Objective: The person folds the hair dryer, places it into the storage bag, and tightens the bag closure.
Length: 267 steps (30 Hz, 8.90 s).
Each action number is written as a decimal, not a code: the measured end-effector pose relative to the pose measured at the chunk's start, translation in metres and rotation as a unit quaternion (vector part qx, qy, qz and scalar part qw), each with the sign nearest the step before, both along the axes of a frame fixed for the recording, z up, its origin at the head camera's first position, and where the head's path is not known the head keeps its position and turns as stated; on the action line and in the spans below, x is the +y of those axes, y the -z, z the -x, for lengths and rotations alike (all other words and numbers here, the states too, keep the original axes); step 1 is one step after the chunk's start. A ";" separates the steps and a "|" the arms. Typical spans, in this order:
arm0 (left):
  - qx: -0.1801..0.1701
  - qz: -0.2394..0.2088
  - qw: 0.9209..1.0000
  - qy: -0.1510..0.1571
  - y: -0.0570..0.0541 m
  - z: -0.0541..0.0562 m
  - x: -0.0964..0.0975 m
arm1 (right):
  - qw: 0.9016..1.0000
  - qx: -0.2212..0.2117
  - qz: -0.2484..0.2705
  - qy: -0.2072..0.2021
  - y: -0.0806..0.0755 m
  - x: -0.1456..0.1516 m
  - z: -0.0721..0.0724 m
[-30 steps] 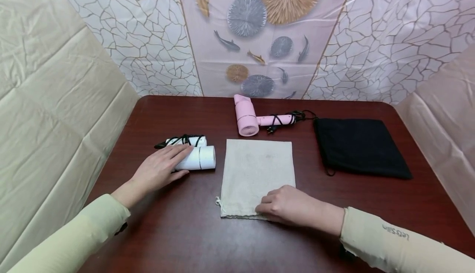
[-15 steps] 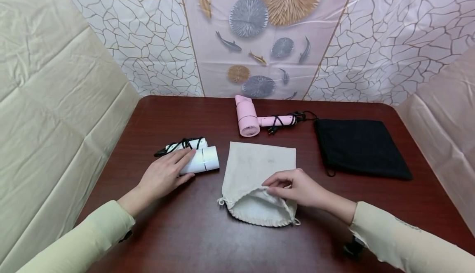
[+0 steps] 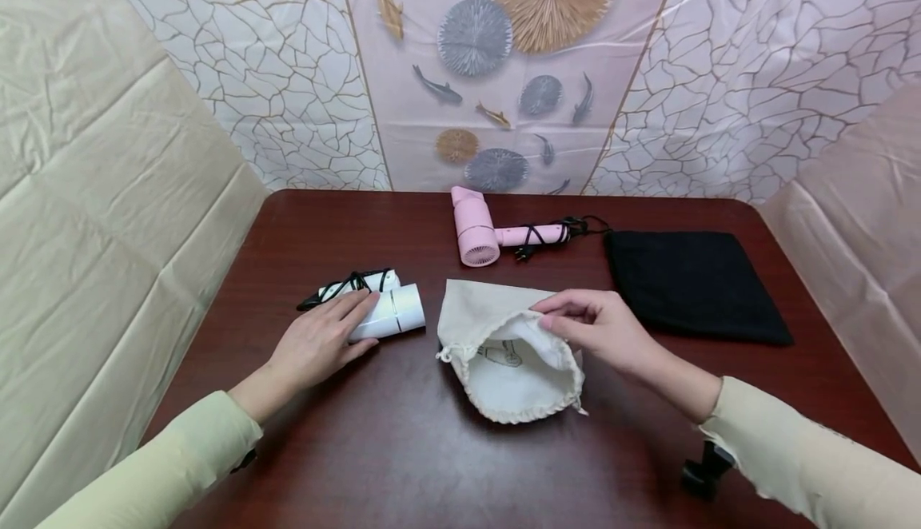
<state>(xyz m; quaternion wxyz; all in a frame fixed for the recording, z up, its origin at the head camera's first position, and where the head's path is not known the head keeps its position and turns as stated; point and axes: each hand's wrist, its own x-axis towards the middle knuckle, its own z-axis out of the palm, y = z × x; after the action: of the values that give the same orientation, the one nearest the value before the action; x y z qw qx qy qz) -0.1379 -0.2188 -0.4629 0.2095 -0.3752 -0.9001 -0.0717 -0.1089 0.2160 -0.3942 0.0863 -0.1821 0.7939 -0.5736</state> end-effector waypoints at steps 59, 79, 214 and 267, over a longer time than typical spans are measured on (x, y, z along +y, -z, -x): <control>-0.007 0.006 1.000 -0.006 -0.002 -0.002 0.002 | 0.837 0.413 -0.307 -0.183 0.026 -0.032 0.021; -0.001 0.017 1.000 0.017 0.006 0.005 0.006 | 0.945 0.142 -0.218 -0.196 0.026 -0.039 0.044; 0.152 0.126 0.965 0.171 -0.019 -0.030 0.062 | 0.989 -0.120 0.058 -0.059 0.032 -0.104 0.060; 0.050 -0.007 0.991 0.121 -0.020 -0.034 0.069 | 0.991 -0.108 0.063 -0.040 0.014 -0.093 0.052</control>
<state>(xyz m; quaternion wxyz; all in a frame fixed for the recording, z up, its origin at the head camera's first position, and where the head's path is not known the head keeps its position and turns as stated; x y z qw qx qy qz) -0.1041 -0.1502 -0.4427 0.2470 -0.4830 -0.8358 -0.0839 -0.1608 0.1228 -0.4080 0.1830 -0.1558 0.7341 -0.6350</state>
